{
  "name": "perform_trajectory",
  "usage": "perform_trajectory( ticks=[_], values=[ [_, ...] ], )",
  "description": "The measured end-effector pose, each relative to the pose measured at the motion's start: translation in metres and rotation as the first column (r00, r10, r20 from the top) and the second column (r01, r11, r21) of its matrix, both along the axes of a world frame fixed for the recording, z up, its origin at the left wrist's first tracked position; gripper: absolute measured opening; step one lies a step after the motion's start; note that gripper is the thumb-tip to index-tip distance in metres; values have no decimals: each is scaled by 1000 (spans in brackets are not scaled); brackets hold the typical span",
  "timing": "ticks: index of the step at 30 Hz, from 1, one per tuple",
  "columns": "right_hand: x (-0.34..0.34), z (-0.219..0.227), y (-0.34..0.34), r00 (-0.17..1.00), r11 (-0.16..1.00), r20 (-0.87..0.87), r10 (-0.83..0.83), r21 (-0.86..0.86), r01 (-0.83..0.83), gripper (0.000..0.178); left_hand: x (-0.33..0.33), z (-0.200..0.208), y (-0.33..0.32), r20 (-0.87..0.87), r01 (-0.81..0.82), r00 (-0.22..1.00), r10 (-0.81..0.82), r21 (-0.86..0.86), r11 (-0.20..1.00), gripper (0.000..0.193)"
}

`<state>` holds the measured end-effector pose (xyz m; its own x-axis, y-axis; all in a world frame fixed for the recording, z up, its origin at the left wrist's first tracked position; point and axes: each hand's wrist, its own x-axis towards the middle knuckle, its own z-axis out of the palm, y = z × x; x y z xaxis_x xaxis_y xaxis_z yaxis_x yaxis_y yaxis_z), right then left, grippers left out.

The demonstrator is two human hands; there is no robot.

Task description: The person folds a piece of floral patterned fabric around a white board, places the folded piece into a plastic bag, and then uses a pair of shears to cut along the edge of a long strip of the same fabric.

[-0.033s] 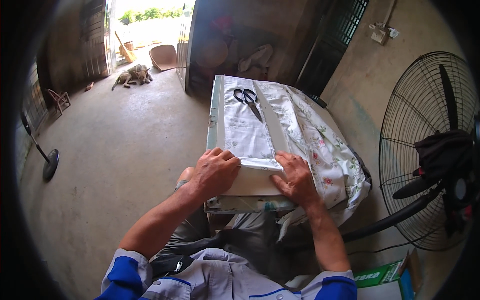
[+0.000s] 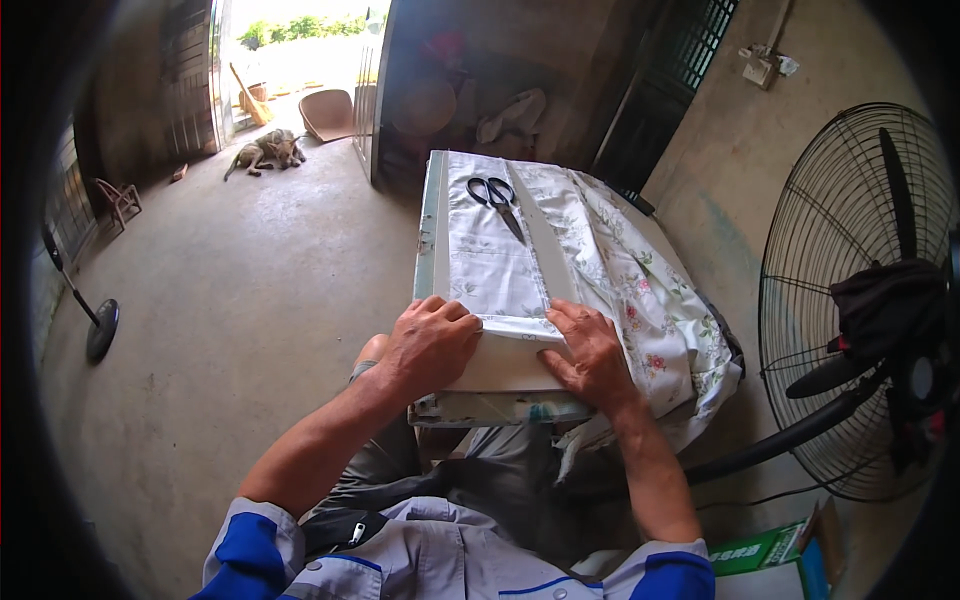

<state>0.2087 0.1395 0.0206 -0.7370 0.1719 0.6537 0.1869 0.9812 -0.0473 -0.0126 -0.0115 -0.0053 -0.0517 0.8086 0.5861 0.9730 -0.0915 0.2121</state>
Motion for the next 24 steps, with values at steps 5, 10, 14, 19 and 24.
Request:
perform_trajectory(
  ticks=[5, 10, 14, 19, 24],
  values=[
    [-6, -10, 15, 997, 997, 51, 55, 43, -57, 21, 1, 0, 0, -1, -6, 1000, 6, 3, 1000, 10],
    [-4, -17, 33, 997, 991, 25, 74, -117, -71, 20, -3, -2, 0, 7, 23, 1000, -23, 35, 999, 10],
    [-6, -20, 37, 992, 972, -30, 119, -199, -123, 19, -18, -6, 2, 116, 56, 991, -66, 90, 994, 11],
    [-4, -20, 39, 989, 967, -48, 139, -210, -146, 16, -25, -12, 1, 104, 101, 988, -114, 125, 987, 14],
    [11, -14, 29, 985, 958, -35, 169, -228, -172, 17, -14, -8, -14, 87, 140, 984, -155, 162, 977, 14]
  ],
)
